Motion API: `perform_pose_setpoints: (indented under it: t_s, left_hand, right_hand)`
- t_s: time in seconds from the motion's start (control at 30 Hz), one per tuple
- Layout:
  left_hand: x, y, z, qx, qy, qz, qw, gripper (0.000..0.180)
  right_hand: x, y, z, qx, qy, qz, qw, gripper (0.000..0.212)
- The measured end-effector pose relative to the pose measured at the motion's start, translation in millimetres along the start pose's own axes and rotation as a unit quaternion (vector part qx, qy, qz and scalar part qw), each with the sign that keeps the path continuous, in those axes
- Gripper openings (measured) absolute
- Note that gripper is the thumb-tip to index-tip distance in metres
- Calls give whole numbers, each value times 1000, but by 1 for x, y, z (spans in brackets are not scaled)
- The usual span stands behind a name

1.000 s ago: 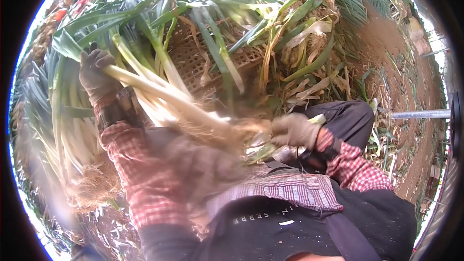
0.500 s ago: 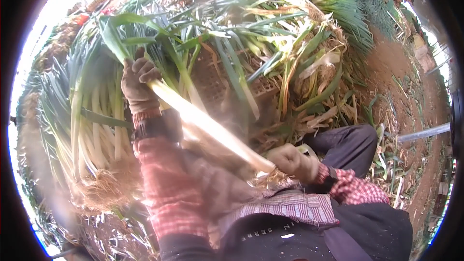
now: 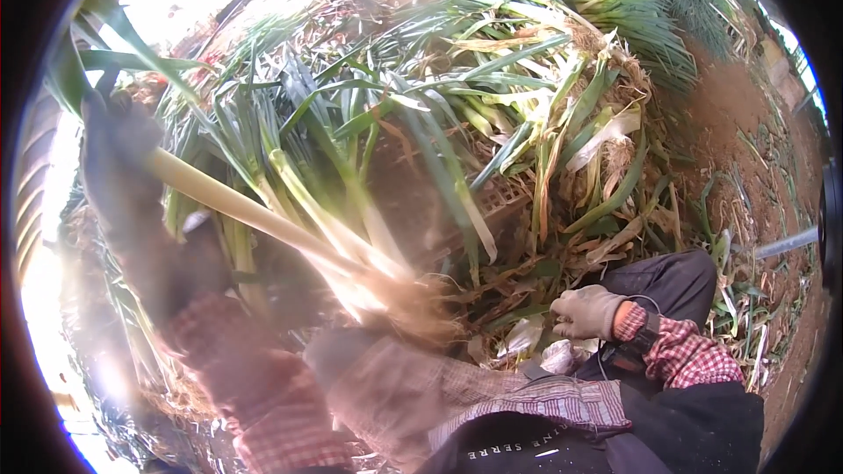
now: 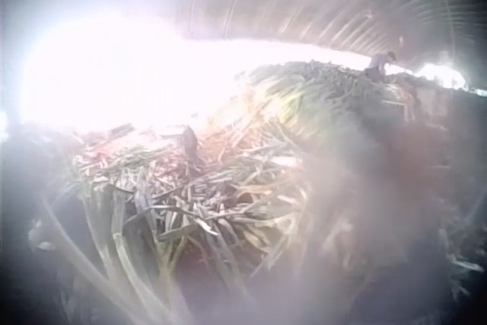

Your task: The person cleans leeks by hand, peeling off the outer layers of skin and leaves one at a time, shaking them, and placing them onto a pile.

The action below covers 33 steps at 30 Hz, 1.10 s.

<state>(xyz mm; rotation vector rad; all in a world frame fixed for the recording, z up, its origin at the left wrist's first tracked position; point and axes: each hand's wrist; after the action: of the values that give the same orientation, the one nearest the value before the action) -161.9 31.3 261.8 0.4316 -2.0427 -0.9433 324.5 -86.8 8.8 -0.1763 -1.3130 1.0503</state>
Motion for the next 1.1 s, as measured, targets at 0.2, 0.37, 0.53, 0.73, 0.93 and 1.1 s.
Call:
perform_pose_setpoints:
  t_s: [0.2,0.37,0.53,0.73,0.93,1.1]
  left_hand:
    - [-33,-16,203,295,41,113,948,10]
    - [-179,-152,95,533,-295,39,792,12]
    - [-203,-175,4,552,-210,-7,807,27]
    - [-217,-164,-58,493,-283,47,821,29]
    - [-214,-141,-42,483,-446,6,753,23]
    - [-219,-138,-36,523,-532,-68,662,28]
  right_hand:
    - [7,53,37,113,-103,65,986,31]
    - [17,75,35,100,-147,47,983,33]
    - [61,117,53,103,-5,-125,987,29]
    - [157,142,82,99,243,-323,909,53]
    - [157,127,107,169,460,-118,863,50]
    - [70,89,121,172,647,31,742,26]
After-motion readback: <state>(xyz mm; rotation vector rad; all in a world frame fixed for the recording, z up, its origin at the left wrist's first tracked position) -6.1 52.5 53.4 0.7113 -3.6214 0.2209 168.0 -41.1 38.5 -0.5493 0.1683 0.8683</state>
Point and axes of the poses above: each hand's wrist, its own y-axis towards the middle knuckle, its own x-axis out of the back of the hand, z = x × y, and after that the axes turned 3 degrees about -y, right-handed
